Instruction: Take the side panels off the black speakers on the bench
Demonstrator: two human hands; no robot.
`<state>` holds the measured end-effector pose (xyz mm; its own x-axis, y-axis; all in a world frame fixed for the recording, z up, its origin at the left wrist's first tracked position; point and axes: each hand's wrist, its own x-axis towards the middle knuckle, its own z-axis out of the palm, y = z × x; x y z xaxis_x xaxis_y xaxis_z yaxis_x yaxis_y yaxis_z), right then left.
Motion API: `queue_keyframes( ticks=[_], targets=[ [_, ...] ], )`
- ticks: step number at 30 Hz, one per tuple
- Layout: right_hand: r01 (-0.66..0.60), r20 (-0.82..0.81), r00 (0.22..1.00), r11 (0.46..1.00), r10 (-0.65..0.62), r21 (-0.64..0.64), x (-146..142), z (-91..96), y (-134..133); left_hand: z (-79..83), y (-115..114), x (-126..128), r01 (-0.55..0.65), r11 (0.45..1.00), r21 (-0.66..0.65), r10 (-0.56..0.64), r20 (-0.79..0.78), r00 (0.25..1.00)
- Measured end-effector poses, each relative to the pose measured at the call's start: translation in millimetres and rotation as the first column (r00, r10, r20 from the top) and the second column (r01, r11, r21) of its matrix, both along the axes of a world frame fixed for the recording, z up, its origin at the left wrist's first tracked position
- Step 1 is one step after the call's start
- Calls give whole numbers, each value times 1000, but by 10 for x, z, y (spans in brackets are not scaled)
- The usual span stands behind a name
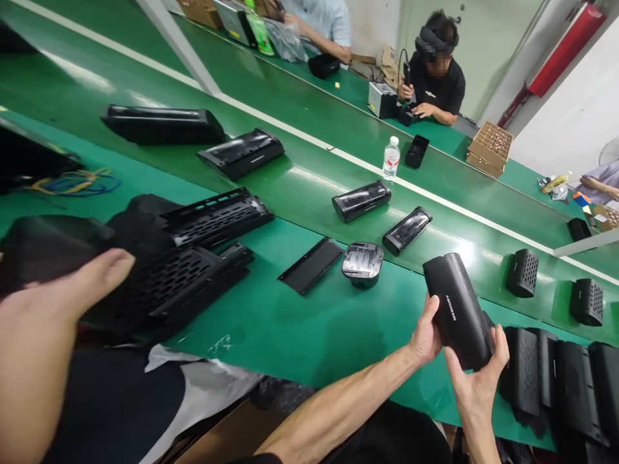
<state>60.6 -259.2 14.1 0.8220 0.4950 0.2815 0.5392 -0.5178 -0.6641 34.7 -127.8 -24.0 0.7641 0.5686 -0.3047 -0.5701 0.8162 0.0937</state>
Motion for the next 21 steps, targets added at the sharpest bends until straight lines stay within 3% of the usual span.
queue_keyframes(
  ticks=[4, 8, 12, 14, 16, 19, 21],
  targets=[
    [-37, -2, 999, 997, 37, 69, -29, 6, 69, 116, -26, 25, -6, 999, 47, 8, -55, 998],
    [-101, 170, 983, 978, 70, 183, 66, 115, 54, 191, -52, 58, 11, 996, 94, -6, -45, 999],
    [-141, 204, 974, 969, 100, 202, 159, 334, -54, 236, 256, 12, 148, 946, 289, -162, 24, 986],
    [-148, 170, 979, 971, 116, 190, 193, 475, -157, 307, 586, -61, 181, 879, 441, -209, 15, 978],
    [-153, 123, 984, 971, 132, 182, 210, 606, -266, 446, 952, -149, 140, 778, 612, -160, -23, 987],
    [-185, 62, 982, 967, 176, 174, 218, 735, -380, 743, 1345, -260, 192, 537, 822, -247, -65, 967],
    [-205, 44, 979, 965, 200, 166, 235, 774, -419, 910, 1432, -298, 236, 396, 887, -306, -114, 945]
  ],
)
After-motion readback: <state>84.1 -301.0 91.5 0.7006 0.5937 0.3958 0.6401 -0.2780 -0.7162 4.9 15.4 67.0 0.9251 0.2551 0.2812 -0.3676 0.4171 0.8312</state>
